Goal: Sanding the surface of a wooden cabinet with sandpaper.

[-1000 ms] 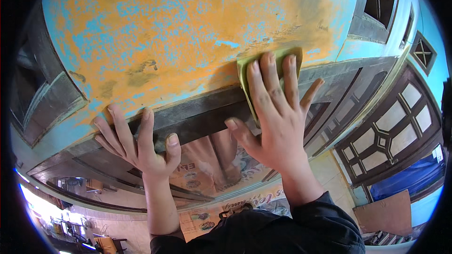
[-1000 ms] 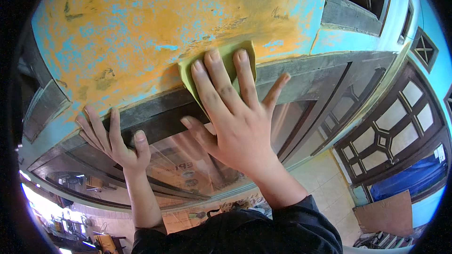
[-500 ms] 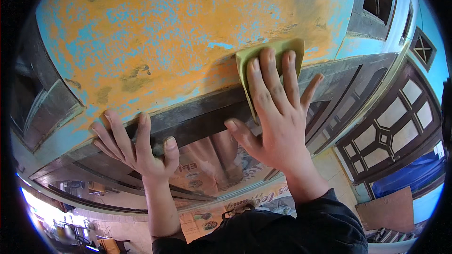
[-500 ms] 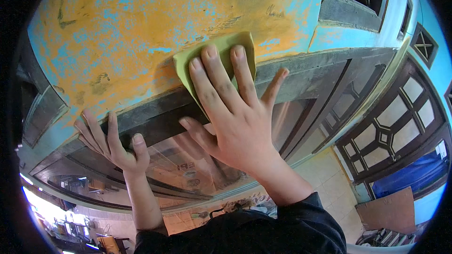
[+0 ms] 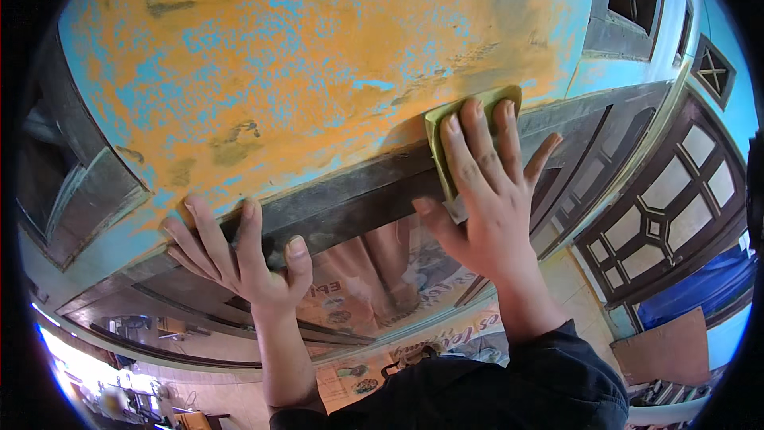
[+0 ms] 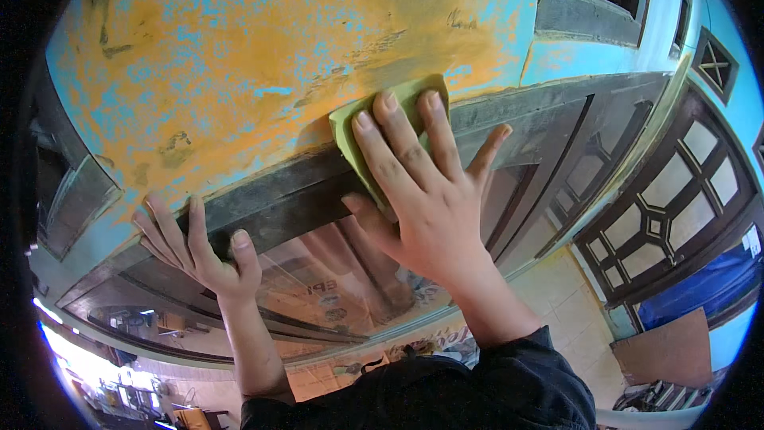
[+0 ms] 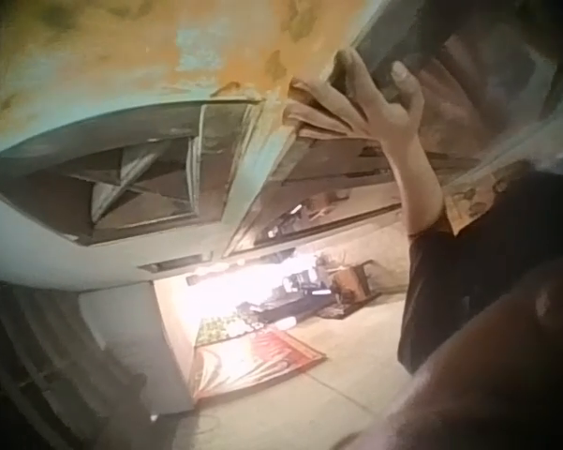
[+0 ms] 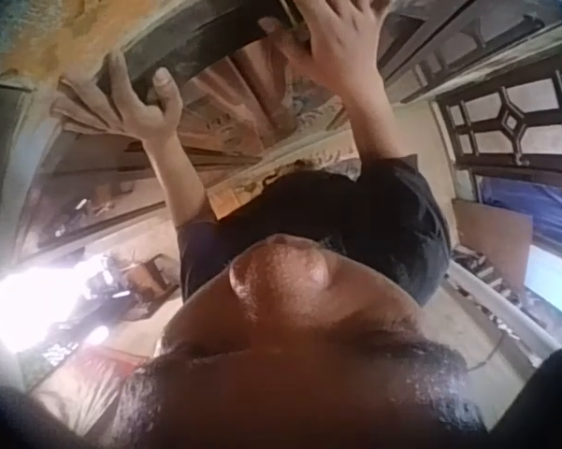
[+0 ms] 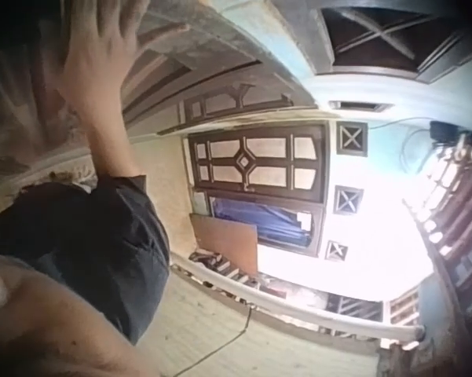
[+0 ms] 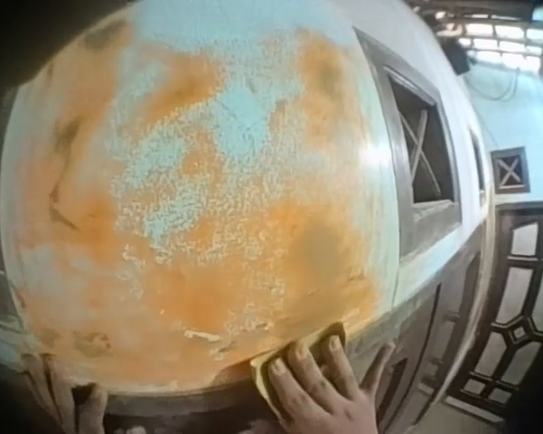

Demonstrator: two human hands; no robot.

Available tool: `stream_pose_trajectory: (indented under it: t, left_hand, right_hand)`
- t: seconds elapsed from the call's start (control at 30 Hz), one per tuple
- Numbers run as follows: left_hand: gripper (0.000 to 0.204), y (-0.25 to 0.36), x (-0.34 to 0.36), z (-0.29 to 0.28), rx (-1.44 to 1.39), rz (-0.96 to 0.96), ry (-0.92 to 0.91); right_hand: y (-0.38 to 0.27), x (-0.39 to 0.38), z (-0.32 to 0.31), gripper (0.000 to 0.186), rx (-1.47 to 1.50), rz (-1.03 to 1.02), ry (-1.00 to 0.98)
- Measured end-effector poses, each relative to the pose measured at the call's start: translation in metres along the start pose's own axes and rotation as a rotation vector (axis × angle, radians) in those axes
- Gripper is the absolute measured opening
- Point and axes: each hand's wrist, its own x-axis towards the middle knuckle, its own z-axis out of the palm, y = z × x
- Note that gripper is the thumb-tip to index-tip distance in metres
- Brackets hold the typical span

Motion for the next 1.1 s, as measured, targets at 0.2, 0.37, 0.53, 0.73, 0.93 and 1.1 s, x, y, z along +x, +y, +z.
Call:
stream_pose_trajectory:
  t: [0.2,0.37,0.53,0.73,0.93,1.1]
  left_hand:
    - [0.047,-0.004,-0.003,0.000,-0.001,0.010,0.013]
    - [0.046,0.005,0.001,0.001,-0.014,-0.015,0.011]
    - [0.046,0.000,0.000,0.003,-0.008,-0.029,0.021]
    - [0.045,0.006,0.001,0.001,-0.021,-0.032,0.031]
    - [0.044,0.001,0.000,-0.001,-0.009,-0.033,0.009]
    - [0.045,0.001,-0.004,0.001,-0.029,-0.042,0.010]
  right_hand:
    - [-0.006,0.027,-0.002,0.076,0.024,-0.003,0.083]
    - [-0.004,-0.003,0.004,0.070,0.040,0.060,0.015]
    - [-0.019,0.032,-0.003,0.079,0.009,0.004,0.046]
    - [-0.022,0.011,-0.003,0.076,0.041,-0.035,-0.048]
    - [-0.031,0.041,-0.004,0.075,0.093,-0.075,0.060]
    - [-0.030,0.002,0.016,0.077,0.085,-0.087,0.010]
